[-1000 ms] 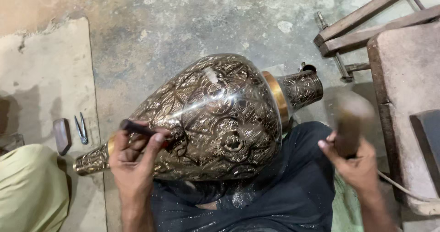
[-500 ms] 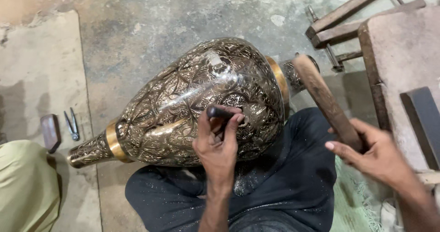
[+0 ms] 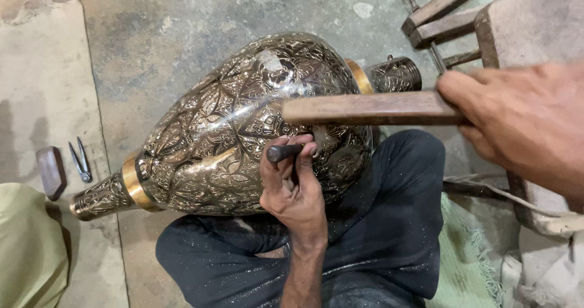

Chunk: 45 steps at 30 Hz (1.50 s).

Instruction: The person uses a hammer and chisel to engrave intricate floral patterns onto a large metal vase. They repeatedly strike the chisel to create detailed designs on the vase's surface.

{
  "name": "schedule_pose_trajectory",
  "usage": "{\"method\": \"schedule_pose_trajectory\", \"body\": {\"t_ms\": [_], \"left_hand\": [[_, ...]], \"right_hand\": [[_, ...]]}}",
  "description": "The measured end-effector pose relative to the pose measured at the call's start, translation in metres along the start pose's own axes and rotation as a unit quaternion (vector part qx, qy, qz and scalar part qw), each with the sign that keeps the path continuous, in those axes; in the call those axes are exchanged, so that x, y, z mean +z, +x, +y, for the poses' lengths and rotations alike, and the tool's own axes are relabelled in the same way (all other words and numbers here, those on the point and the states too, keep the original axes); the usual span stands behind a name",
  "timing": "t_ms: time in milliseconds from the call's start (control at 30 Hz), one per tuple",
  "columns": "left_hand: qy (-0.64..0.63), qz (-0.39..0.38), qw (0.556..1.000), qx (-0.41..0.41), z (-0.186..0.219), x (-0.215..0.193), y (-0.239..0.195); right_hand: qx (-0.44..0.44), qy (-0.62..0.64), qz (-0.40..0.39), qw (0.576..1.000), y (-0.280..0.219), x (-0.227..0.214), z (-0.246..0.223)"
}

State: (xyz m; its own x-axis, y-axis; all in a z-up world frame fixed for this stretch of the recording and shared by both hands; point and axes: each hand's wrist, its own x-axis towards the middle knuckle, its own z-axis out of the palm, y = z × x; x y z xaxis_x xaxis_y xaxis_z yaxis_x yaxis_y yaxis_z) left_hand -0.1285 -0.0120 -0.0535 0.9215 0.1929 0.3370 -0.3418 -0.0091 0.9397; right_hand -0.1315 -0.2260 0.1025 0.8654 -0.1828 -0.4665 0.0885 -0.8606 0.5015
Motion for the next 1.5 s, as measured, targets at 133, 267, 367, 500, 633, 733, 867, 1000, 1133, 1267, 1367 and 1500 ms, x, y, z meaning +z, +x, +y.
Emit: {"method": "schedule_pose_trajectory", "body": {"t_ms": [133, 267, 367, 500, 633, 733, 867, 1000, 1133, 1267, 1367, 1500], "left_hand": [[0.037, 0.014, 0.999, 0.037, -0.007, 0.003, -0.004], [0.062, 0.035, 0.996, 0.049, -0.019, 0.000, -0.010], [0.098, 0.012, 0.994, -0.052, -0.025, -0.006, -0.015], [0.052, 0.055, 0.997, 0.026, -0.030, -0.006, -0.015], [0.120, 0.044, 0.989, 0.075, -0.027, -0.007, -0.012], [0.119, 0.041, 0.991, 0.036, -0.026, -0.008, -0.011], [0.076, 0.025, 0.996, 0.040, -0.031, -0.010, -0.015], [0.107, 0.011, 0.994, 0.012, -0.045, -0.014, -0.021], [0.179, 0.016, 0.982, -0.064, -0.053, -0.019, -0.023], [0.079, 0.025, 0.997, 0.003, -0.049, -0.020, -0.022], [0.077, -0.004, 0.988, 0.131, -0.046, -0.019, -0.016], [0.125, 0.007, 0.990, 0.065, -0.046, -0.021, -0.015]], "right_hand": [[-0.025, -0.039, 0.073, 0.996, -0.002, -0.020, -0.004], [-0.115, 0.099, 0.222, 0.963, -0.012, -0.041, -0.010], [-0.150, 0.174, 0.288, 0.930, -0.021, -0.055, -0.015], [-0.154, -0.014, 0.289, 0.945, -0.027, -0.064, -0.016], [-0.145, -0.094, 0.304, 0.937, -0.023, -0.063, -0.017], [-0.174, 0.037, 0.368, 0.913, -0.020, -0.060, -0.018], [-0.147, 0.030, 0.283, 0.947, -0.022, -0.054, -0.018], [-0.138, -0.057, 0.272, 0.951, -0.023, -0.052, -0.015], [-0.120, -0.039, 0.305, 0.944, -0.022, -0.052, -0.016], [-0.111, -0.043, 0.291, 0.949, -0.022, -0.055, -0.017], [-0.110, 0.005, 0.237, 0.965, -0.020, -0.057, -0.017], [-0.122, 0.006, 0.299, 0.946, -0.021, -0.061, -0.014]]}}
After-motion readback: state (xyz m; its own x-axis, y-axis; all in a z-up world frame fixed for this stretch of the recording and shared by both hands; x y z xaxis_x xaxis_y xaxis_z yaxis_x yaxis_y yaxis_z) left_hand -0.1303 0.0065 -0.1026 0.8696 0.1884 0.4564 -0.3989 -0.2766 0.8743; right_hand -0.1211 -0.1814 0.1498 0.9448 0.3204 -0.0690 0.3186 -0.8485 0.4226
